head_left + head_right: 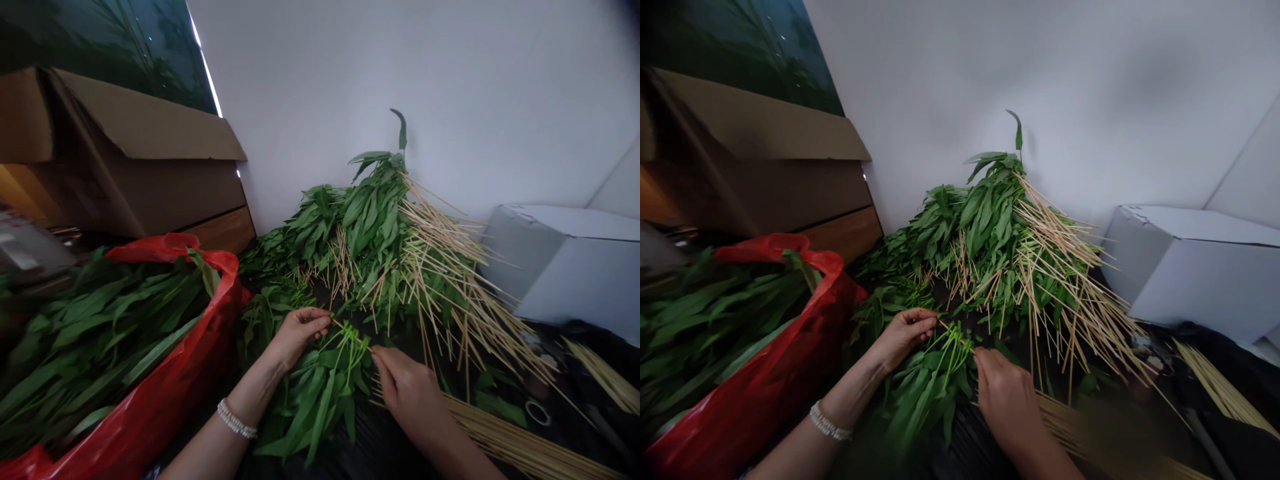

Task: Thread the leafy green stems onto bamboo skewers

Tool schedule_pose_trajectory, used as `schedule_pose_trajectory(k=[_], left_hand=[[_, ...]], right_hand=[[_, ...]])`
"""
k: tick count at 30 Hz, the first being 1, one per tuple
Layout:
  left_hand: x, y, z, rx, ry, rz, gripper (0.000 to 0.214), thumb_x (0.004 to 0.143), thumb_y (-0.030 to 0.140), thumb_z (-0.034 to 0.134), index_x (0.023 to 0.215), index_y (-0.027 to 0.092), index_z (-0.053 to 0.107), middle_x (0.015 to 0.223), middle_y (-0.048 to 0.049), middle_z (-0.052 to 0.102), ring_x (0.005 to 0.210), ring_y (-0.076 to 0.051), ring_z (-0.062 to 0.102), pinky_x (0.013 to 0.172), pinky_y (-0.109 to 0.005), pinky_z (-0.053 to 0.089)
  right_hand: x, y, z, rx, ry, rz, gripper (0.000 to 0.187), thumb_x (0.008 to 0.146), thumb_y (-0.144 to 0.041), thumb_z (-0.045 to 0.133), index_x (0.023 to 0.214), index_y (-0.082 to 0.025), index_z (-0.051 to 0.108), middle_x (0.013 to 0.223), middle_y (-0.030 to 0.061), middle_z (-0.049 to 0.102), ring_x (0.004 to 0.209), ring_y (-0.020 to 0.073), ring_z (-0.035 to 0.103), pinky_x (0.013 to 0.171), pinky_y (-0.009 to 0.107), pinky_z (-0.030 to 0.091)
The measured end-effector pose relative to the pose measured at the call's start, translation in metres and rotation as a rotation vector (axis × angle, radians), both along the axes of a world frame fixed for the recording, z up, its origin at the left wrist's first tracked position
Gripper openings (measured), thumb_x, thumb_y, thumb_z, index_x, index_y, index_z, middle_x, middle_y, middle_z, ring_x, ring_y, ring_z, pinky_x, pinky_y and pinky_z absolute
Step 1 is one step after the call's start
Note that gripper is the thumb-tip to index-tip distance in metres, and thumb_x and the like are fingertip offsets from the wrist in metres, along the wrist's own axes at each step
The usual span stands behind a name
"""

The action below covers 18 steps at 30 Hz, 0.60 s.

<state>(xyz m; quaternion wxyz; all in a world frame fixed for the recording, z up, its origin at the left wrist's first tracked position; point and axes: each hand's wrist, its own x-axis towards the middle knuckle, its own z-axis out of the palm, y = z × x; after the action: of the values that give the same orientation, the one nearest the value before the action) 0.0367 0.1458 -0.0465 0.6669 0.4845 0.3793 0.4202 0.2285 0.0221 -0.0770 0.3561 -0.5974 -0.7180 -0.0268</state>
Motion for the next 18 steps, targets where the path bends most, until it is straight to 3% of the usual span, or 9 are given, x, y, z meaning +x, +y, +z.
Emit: schedule_pose_trajectory(k=[13, 18], left_hand=[[-0.0008, -0.0012, -0.0013, 0.067, 0.055, -0.01, 0.029, 0.055, 0.03, 0.088, 0.074, 0.014, 0.074, 0.064, -0.0001, 0.067, 0.053, -0.006, 0.053, 0.051, -0.017, 0.038], [-0.0059, 0.0004, 0.0019, 0.002, 0.039, -0.076, 0.039, 0.058, 0.036, 0.086, 0.089, 0.014, 0.076, 0.07, -0.0018, 0.067, 0.049, -0.003, 0.044, 0.047, -0.016, 0.032]], right_hand=[[-0.0006, 0.0004, -0.0004, 0.03, -0.021, -0.002, 0.03, 0.095, -0.019, 0.035, 0.1, -0.019, 0.065, 0.086, 0.0051, 0.071, 0.08, 0.0169, 0.069, 0.075, 0.027, 0.051], [-0.0016, -0.0003, 0.0002, 0.045, -0.009, 0.013, 0.03, 0.096, -0.021, 0.035, 0.103, -0.018, 0.064, 0.089, 0.0055, 0.071, 0.08, 0.0168, 0.069, 0.074, 0.027, 0.051]])
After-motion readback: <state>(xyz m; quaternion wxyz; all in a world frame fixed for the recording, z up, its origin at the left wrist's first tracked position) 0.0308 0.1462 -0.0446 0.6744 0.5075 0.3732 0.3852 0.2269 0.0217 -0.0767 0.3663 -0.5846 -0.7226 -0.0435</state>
